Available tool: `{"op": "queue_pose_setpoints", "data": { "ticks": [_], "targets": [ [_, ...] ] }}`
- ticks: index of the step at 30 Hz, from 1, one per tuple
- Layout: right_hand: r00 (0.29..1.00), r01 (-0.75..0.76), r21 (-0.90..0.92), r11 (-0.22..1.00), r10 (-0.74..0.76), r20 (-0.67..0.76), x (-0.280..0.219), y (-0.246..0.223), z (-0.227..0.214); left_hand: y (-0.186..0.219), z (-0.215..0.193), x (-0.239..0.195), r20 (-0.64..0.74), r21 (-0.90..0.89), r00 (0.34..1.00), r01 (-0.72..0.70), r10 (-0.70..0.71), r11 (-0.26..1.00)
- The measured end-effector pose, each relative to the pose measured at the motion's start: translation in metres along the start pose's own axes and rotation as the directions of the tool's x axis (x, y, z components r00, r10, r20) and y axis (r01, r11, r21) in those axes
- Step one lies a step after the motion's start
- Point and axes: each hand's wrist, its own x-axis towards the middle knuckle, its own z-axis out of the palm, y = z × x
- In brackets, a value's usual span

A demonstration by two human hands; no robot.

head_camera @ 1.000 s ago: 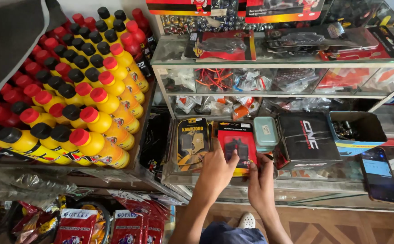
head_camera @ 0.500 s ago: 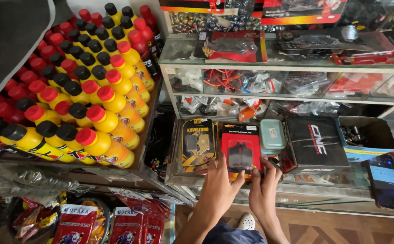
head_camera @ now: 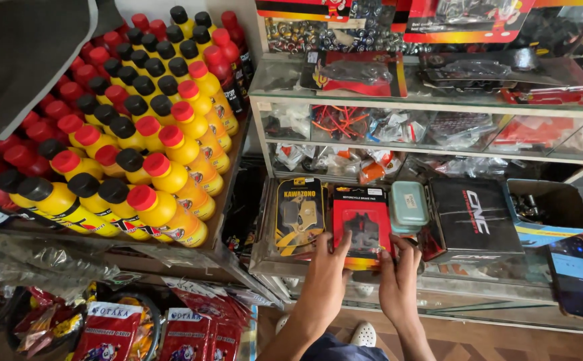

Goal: The person organizes small packaged items on a glass display counter, using a cloth to wipe the surface. They then pick up and arrange several packages of motorcycle brake pads on the counter and a shelf above.

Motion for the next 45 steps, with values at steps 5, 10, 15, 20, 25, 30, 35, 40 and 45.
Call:
{"op": "queue_pose_setpoints", "data": {
  "ticks": [5,10,15,20,25,30,35,40,45],
  "targets": [
    [1.000,-0.002,0.016,1.000,0.002,-0.011,0.001,0.006,0.000,0.000,-0.002,-0.002,-0.005,-0.005,0.999,-0.033,0.033,0.999],
    [1.000,-0.015,-0.002,1.000,0.015,0.008,0.000,0.004,0.000,-0.004,-0.003,0.001,0.009,0.041,0.999,-0.053,0.053,0.998],
    [1.000,0.000,0.029,1.000,0.000,0.004,-0.003,0.003,0.002,-0.013,0.001,0.003,-0.014,0.055,0.997,-0.072,0.073,0.996],
    [0.999,-0.042,0.039,0.998,0.042,0.024,0.000,0.006,0.001,-0.018,0.011,0.000,-0.051,0.086,0.995,-0.077,0.081,0.993],
    [0.998,-0.036,-0.101,0.994,0.041,0.056,-0.003,-0.013,-0.008,-0.010,0.003,-0.006,-0.053,0.039,0.995,-0.077,0.079,0.996],
    [1.000,0.005,-0.524,0.852,0.007,0.020,-0.007,-0.051,-0.022,-0.010,0.001,-0.008,-0.043,0.008,0.998,-0.041,0.041,0.999],
    [0.985,0.166,-0.321,0.932,-0.144,0.091,0.006,-0.128,-0.042,-0.016,0.004,-0.010,0.000,0.046,1.000,0.012,-0.012,0.999],
    [0.913,0.326,0.124,0.937,-0.346,0.216,0.074,-0.172,-0.024,-0.012,-0.005,-0.021,-0.038,0.082,0.999,-0.027,0.030,0.996],
    [0.880,0.053,0.745,0.665,-0.383,0.280,0.176,-0.201,0.027,0.007,-0.033,-0.024,-0.156,0.100,0.982,-0.089,0.104,0.991]
  ]
}}
